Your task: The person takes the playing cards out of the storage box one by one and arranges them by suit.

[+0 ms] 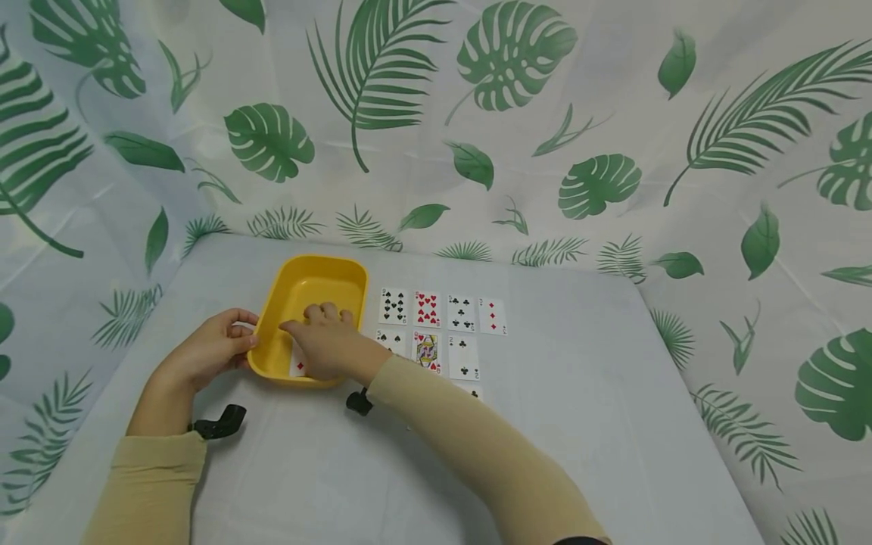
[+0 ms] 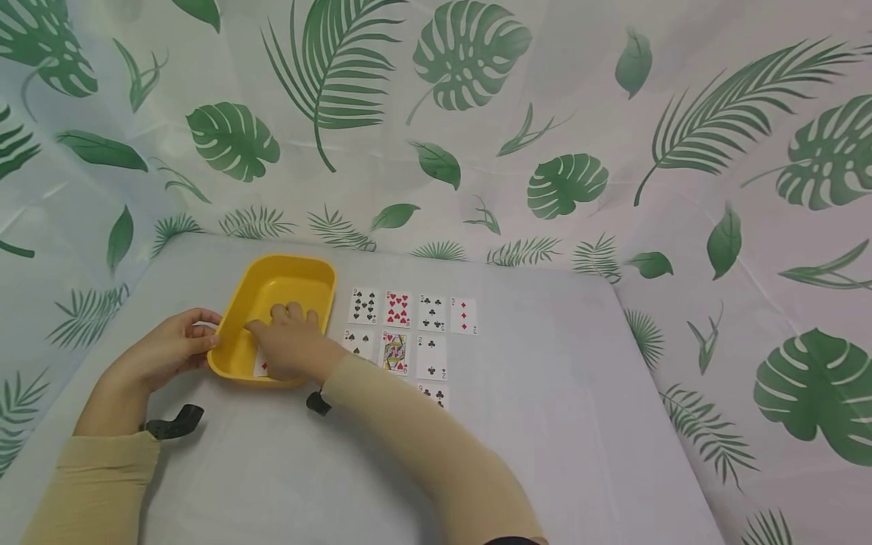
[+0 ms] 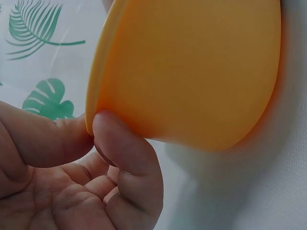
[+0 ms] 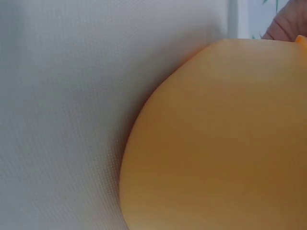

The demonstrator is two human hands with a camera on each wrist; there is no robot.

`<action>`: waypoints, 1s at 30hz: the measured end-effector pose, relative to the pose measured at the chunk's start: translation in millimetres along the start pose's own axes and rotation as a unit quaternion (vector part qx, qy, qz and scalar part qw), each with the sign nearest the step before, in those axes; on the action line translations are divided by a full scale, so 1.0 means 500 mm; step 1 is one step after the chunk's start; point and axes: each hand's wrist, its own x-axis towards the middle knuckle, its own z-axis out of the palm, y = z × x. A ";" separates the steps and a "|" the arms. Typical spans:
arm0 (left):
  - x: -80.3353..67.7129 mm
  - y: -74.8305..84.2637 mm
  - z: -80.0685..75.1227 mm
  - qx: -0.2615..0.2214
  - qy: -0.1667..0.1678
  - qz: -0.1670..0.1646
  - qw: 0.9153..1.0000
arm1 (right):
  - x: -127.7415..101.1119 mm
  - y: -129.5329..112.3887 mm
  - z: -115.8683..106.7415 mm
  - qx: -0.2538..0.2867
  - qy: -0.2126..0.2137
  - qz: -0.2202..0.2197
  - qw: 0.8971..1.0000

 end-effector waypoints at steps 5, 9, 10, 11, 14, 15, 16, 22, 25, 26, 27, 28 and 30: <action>-0.001 0.004 0.002 0.003 0.002 -0.004 1.000 | 0.009 0.000 0.006 -0.022 -0.006 0.003 1.000; 0.000 0.007 0.004 0.002 0.002 -0.004 1.000 | 0.011 -0.002 0.007 -0.031 -0.008 0.005 0.999; 0.000 0.007 0.004 0.002 0.003 -0.004 1.000 | 0.011 -0.002 0.007 -0.033 -0.008 0.004 0.999; 0.000 0.007 0.004 0.001 0.003 -0.004 1.000 | 0.010 -0.003 0.006 -0.035 -0.009 0.003 0.999; 0.001 0.006 0.003 0.000 0.003 -0.002 1.000 | 0.010 -0.004 0.004 -0.038 -0.012 -0.001 0.999; 0.001 0.005 0.003 -0.001 0.003 -0.001 1.000 | 0.010 -0.004 0.004 -0.036 -0.013 -0.003 0.999; 0.002 0.004 0.003 -0.001 0.003 -0.001 1.000 | 0.011 -0.003 0.003 -0.035 -0.013 -0.004 0.999; 0.005 0.000 0.001 0.001 0.006 -0.005 1.000 | 0.015 0.005 0.004 -0.004 -0.006 -0.018 1.000; 0.006 -0.001 0.002 0.004 0.007 -0.010 1.000 | 0.018 0.006 0.007 0.014 0.008 -0.027 1.000; 0.005 -0.001 0.002 0.004 0.008 -0.012 1.000 | 0.018 0.006 0.008 0.018 0.015 -0.031 0.999; 0.006 -0.002 0.001 0.005 0.008 -0.012 1.000 | 0.019 0.006 0.009 0.023 0.022 -0.034 0.999; 0.005 -0.001 0.001 0.004 0.007 -0.013 1.000 | 0.020 0.006 0.009 0.025 0.030 -0.036 0.999; 0.005 -0.002 0.000 0.003 0.006 -0.010 1.000 | 0.019 0.007 0.006 0.030 0.044 -0.038 0.998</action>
